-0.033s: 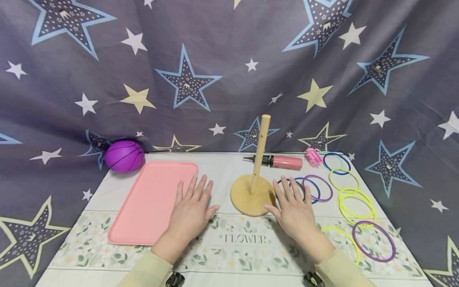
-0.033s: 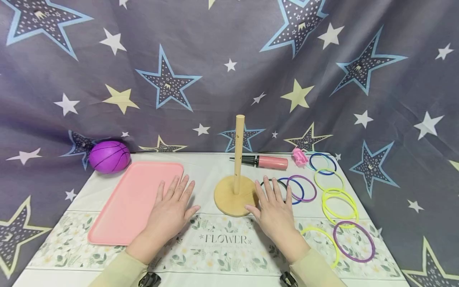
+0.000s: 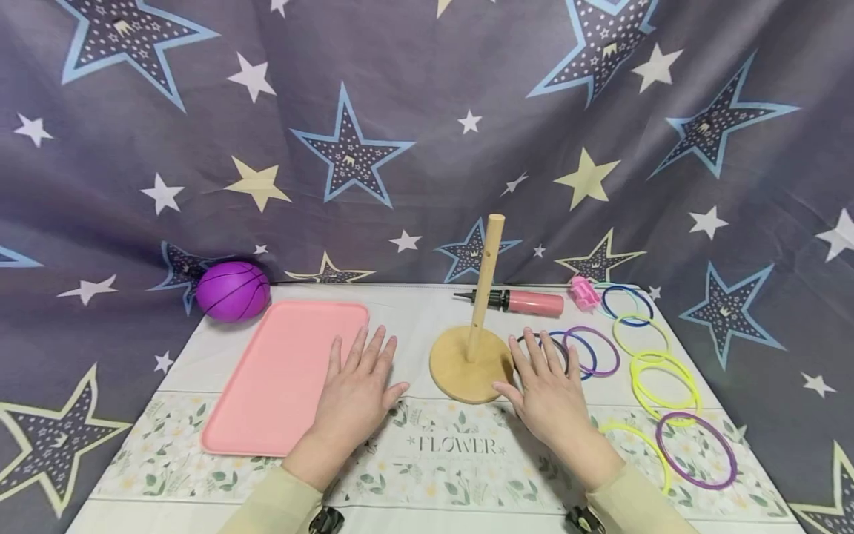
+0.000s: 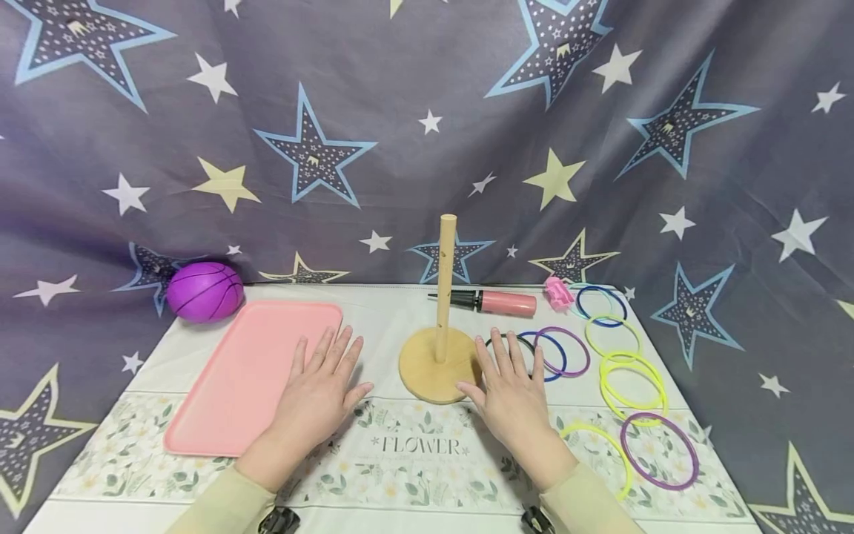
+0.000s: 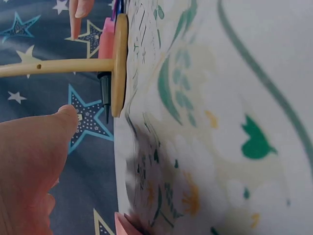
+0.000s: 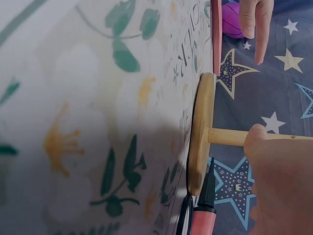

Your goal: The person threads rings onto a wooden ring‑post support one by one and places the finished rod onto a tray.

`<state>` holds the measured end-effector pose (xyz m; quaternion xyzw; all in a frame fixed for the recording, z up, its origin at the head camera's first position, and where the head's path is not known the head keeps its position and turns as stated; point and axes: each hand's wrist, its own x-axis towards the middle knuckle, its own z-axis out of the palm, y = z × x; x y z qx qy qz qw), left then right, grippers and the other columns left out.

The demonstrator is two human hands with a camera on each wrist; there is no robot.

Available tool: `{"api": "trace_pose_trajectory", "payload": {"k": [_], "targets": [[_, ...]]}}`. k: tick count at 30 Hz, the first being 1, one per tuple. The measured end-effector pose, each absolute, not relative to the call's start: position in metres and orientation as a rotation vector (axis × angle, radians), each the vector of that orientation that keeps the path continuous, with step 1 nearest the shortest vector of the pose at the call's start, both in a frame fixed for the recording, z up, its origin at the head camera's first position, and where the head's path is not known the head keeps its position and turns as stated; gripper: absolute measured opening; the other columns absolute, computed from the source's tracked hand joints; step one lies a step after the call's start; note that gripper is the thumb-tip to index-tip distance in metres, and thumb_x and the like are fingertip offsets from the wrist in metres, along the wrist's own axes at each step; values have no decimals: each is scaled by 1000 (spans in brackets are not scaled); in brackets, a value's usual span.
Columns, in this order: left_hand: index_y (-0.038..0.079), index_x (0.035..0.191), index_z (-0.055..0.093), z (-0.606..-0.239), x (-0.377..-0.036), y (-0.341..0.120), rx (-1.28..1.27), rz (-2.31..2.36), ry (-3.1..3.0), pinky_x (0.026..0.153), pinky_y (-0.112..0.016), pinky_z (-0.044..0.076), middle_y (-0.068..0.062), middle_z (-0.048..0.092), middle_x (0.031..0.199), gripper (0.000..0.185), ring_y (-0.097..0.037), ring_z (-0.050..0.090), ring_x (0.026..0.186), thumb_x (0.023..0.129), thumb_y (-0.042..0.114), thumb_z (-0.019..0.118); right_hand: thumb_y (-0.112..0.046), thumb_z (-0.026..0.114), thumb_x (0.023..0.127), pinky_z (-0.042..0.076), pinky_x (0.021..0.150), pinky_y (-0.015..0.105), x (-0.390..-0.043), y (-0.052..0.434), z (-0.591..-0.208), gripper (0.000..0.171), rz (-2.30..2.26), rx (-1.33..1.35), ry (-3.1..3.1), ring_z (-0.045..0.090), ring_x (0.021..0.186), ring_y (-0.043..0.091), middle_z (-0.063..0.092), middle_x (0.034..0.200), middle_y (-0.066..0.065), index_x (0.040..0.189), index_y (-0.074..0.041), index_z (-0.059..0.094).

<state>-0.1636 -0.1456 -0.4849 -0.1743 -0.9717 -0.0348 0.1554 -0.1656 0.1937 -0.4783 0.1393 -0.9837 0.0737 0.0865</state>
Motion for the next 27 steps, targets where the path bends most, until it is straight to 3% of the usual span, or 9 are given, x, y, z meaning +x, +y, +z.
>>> {"api": "trace_pose_trajectory", "payload": {"k": [5, 15, 27], "targets": [[10, 172, 40, -485, -164, -146, -495, -112, -2784, 134, -66, -4, -13, 23, 181, 81, -37, 11, 169, 110, 58, 59, -60, 58, 110, 3, 131, 74, -168, 195, -477, 84, 209, 422, -2924, 15, 168, 41, 23, 181, 16, 175, -13, 33], [9, 172, 38, -488, -168, -142, -458, -172, -2818, 134, -65, -4, -13, 21, 182, 83, -38, 11, 169, 110, 61, 57, -62, 57, 110, 10, 130, 75, -174, 198, -480, 84, 245, 421, -2893, 19, 167, 44, 26, 181, 17, 174, -13, 35], [8, 172, 38, -495, -177, -123, -418, -371, -2808, 135, -60, -3, -14, 27, 180, 80, -37, 13, 169, 112, 56, 58, -59, 58, 110, 8, 129, 77, -183, 205, -482, 81, 311, 375, -2887, 20, 166, 46, 26, 180, 18, 174, -15, 35]]}}
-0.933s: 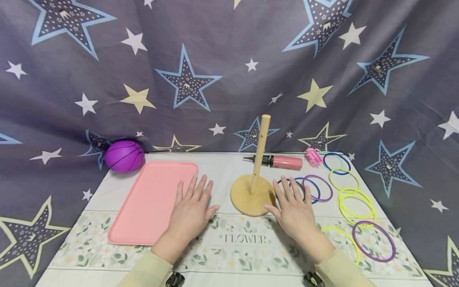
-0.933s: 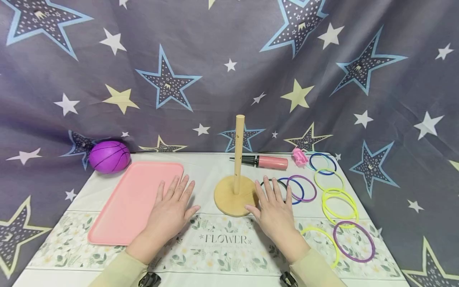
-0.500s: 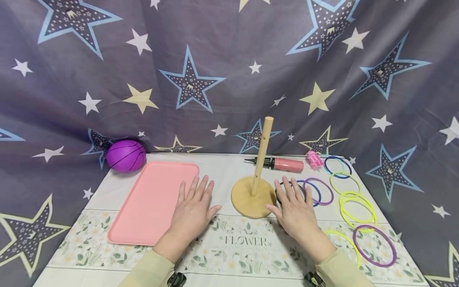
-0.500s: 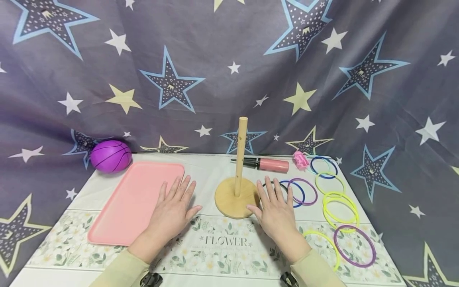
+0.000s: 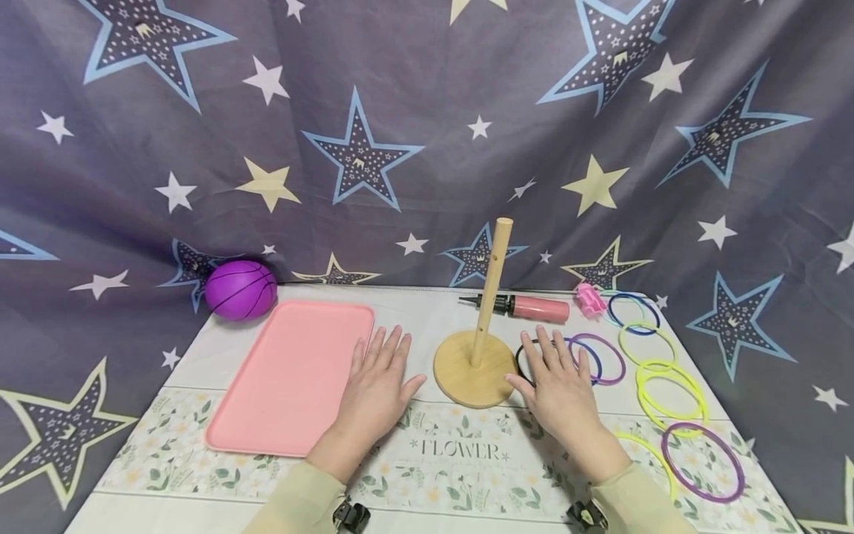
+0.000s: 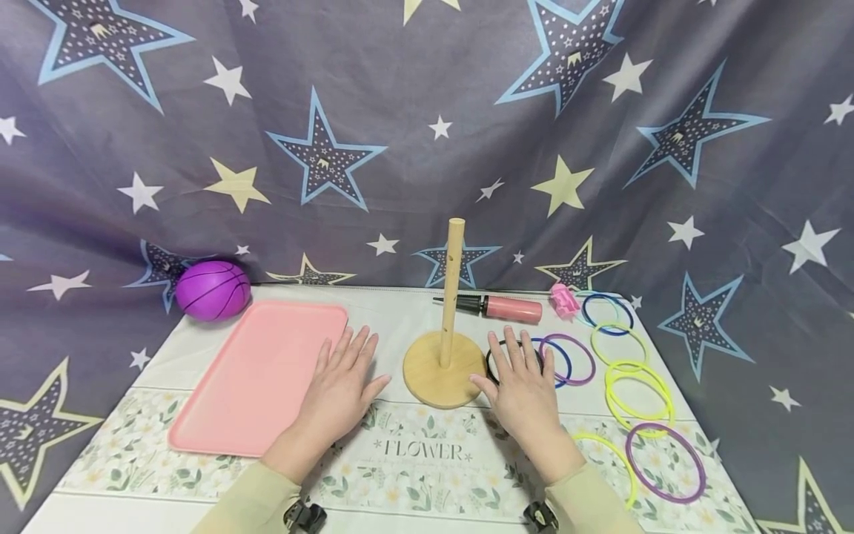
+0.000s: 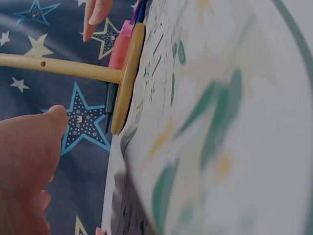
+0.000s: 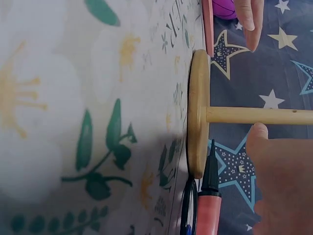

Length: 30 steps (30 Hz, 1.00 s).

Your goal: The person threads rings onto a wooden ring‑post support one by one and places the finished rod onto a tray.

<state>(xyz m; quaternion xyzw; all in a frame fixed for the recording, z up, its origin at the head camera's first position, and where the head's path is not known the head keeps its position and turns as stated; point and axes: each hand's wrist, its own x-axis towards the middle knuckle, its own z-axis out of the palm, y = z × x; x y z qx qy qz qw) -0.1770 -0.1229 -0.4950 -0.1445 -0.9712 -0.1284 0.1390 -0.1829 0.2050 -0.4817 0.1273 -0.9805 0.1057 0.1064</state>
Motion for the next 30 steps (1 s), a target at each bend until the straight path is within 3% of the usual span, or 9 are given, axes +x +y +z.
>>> {"api": "trace_pose_trajectory", "payload": {"k": [5, 17, 30], "targets": [[7, 171, 40, -499, -183, -112, -415, -426, -2793, 136, -61, 2, -14, 33, 178, 78, -37, 17, 168, 112, 55, 59, -60, 55, 112, 5, 130, 77, -186, 212, -482, 80, 327, 327, -2934, 15, 167, 45, 23, 181, 18, 176, -18, 31], [2, 169, 40, -510, -188, -93, -393, -695, -2741, 136, -62, 11, -16, 37, 176, 76, -38, 24, 166, 112, 47, 62, -53, 59, 112, 9, 128, 79, -184, 234, -485, 79, 443, 257, -2888, 17, 165, 50, 26, 178, 25, 174, -10, 35], [0, 169, 39, -519, -195, -81, -408, -858, -2728, 134, -63, 17, -21, 45, 171, 74, -42, 36, 161, 114, 44, 61, -44, 65, 112, 25, 121, 81, -189, 264, -498, 75, 571, 160, -2799, 37, 153, 56, 47, 162, 29, 169, -1, 40]]}}
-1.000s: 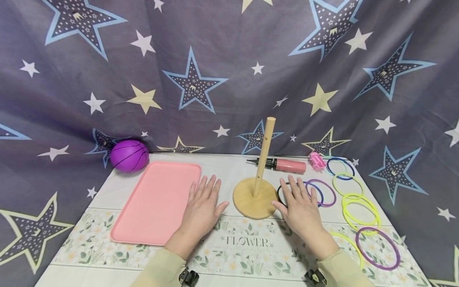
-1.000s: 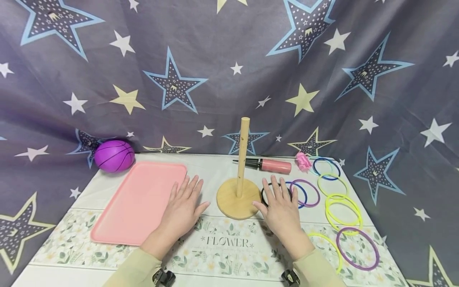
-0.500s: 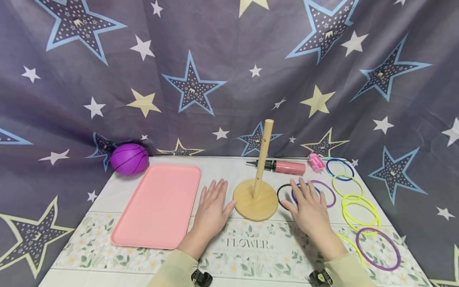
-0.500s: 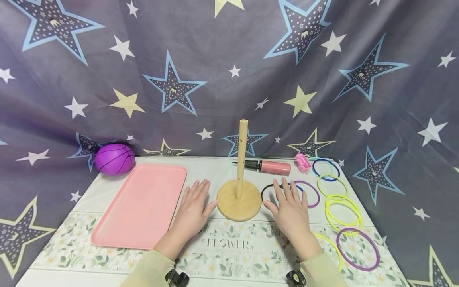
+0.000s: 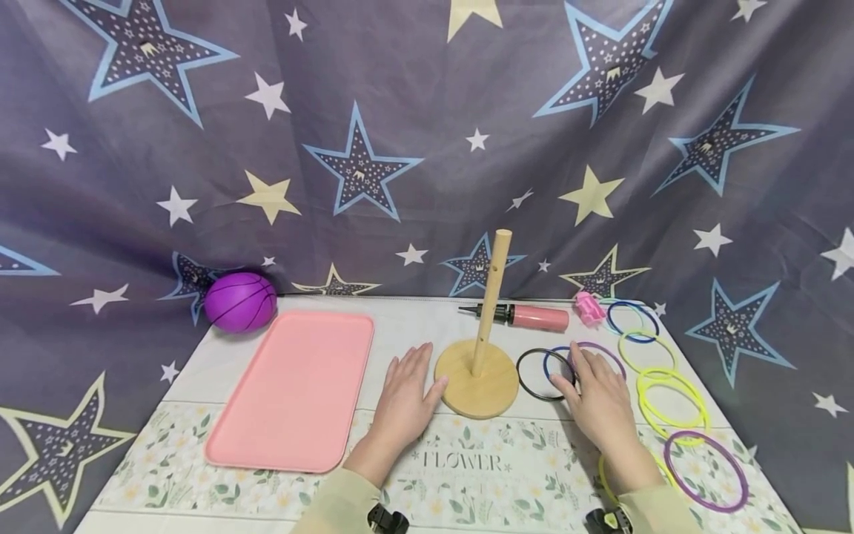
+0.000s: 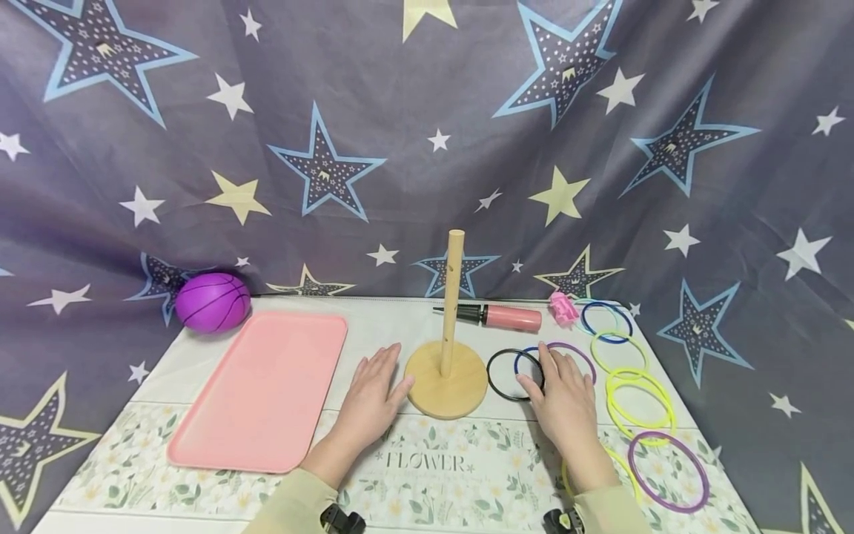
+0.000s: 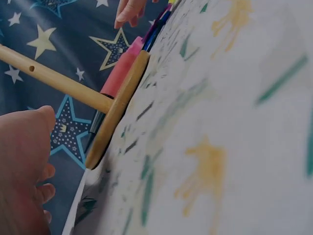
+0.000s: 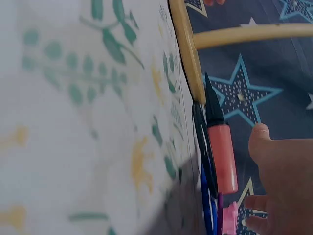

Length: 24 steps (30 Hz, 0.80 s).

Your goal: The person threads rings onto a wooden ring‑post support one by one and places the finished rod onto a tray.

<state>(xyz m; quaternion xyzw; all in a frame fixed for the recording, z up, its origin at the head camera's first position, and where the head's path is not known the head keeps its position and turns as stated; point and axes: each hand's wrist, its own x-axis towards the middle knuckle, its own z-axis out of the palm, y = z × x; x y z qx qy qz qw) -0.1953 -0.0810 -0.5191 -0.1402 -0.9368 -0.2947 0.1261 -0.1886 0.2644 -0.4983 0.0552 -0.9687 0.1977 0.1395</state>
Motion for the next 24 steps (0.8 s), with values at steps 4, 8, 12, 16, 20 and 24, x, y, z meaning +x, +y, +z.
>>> {"api": "trace_pose_trajectory", "payload": {"k": [4, 8, 12, 16, 20, 24], "targets": [[1, 170, 38, -523, -194, -78, -423, -884, -2746, 135, -61, 17, -21, 45, 171, 75, -40, 37, 161, 114, 46, 59, -39, 68, 111, 35, 118, 76, -187, 274, -500, 74, 593, 135, -2768, 45, 146, 57, 51, 156, 34, 167, 1, 42], [2, 170, 38, -527, -194, -76, -423, -908, -2760, 135, -60, 16, -20, 44, 171, 75, -39, 36, 161, 113, 46, 59, -41, 66, 112, 40, 114, 75, -188, 279, -501, 75, 612, 88, -2788, 48, 141, 60, 51, 153, 38, 169, -1, 40], [2, 170, 38, -530, -194, -77, -425, -925, -2774, 135, -59, 17, -20, 44, 171, 75, -40, 36, 162, 113, 47, 59, -44, 63, 113, 40, 113, 75, -190, 280, -501, 76, 667, 42, -2830, 47, 141, 60, 50, 153, 39, 170, -2, 37], [4, 170, 39, -533, -195, -78, -426, -945, -2781, 136, -58, 17, -20, 45, 171, 74, -40, 35, 162, 114, 48, 58, -44, 63, 113, 40, 113, 75, -193, 283, -503, 74, 713, 12, -2840, 49, 139, 61, 52, 150, 40, 167, 1, 41], [5, 170, 39, -536, -196, -78, -433, -962, -2793, 136, -57, 15, -18, 44, 172, 73, -38, 34, 163, 114, 48, 57, -41, 66, 112, 39, 113, 75, -194, 288, -506, 69, 733, 7, -2831, 51, 134, 63, 55, 147, 41, 162, 4, 48], [5, 170, 40, -539, -198, -78, -444, -965, -2795, 136, -57, 14, -16, 45, 172, 72, -38, 34, 163, 114, 46, 58, -36, 70, 111, 40, 111, 74, -195, 291, -508, 63, 747, 26, -2817, 53, 131, 62, 58, 143, 40, 155, 7, 56]]}}
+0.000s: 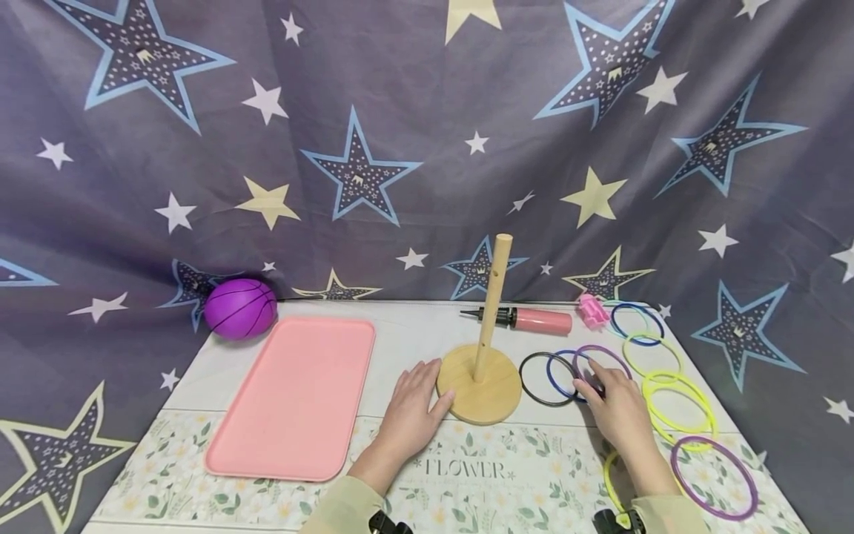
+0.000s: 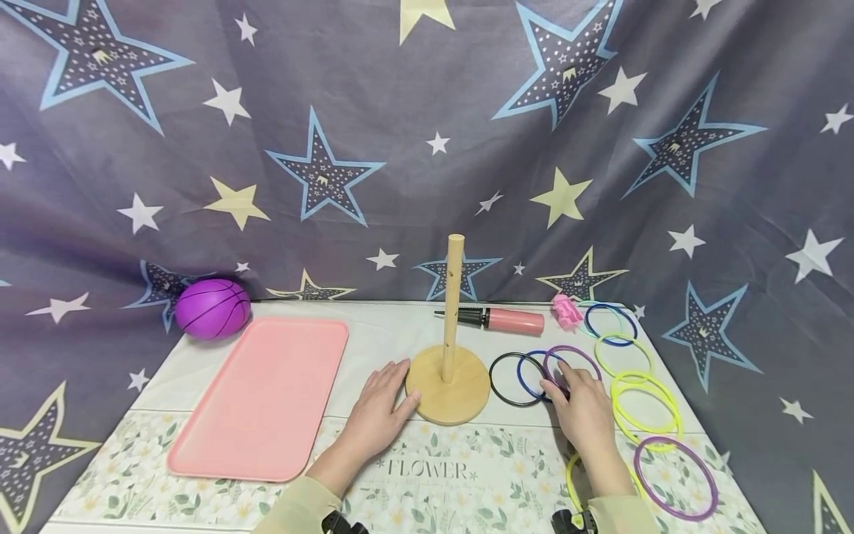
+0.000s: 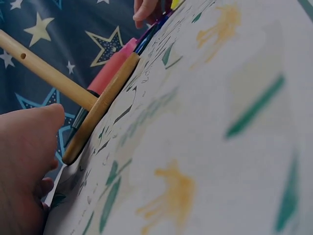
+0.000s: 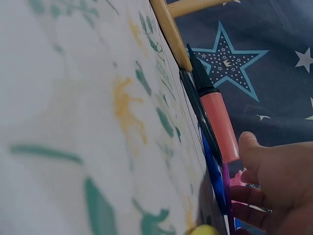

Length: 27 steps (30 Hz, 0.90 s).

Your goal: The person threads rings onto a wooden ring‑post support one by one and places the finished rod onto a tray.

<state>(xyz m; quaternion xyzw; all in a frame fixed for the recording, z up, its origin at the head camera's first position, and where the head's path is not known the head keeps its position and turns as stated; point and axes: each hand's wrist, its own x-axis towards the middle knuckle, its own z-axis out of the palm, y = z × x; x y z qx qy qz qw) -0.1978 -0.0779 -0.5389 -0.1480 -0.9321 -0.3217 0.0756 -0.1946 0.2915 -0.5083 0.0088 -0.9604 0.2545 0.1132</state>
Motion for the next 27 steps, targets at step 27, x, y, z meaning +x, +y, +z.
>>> {"api": "trace_pose_trajectory", "payload": {"k": [27], "targets": [[2, 166, 47, -543, -196, -79, -504, -783, -2822, 135, -60, 17, -16, 51, 168, 69, -39, 38, 161, 111, 40, 66, -11, 79, 101, 46, 93, 66, -191, 298, -525, 23, 767, 8, -2714, 60, 111, 50, 72, 116, 27, 118, 5, 79]]}}
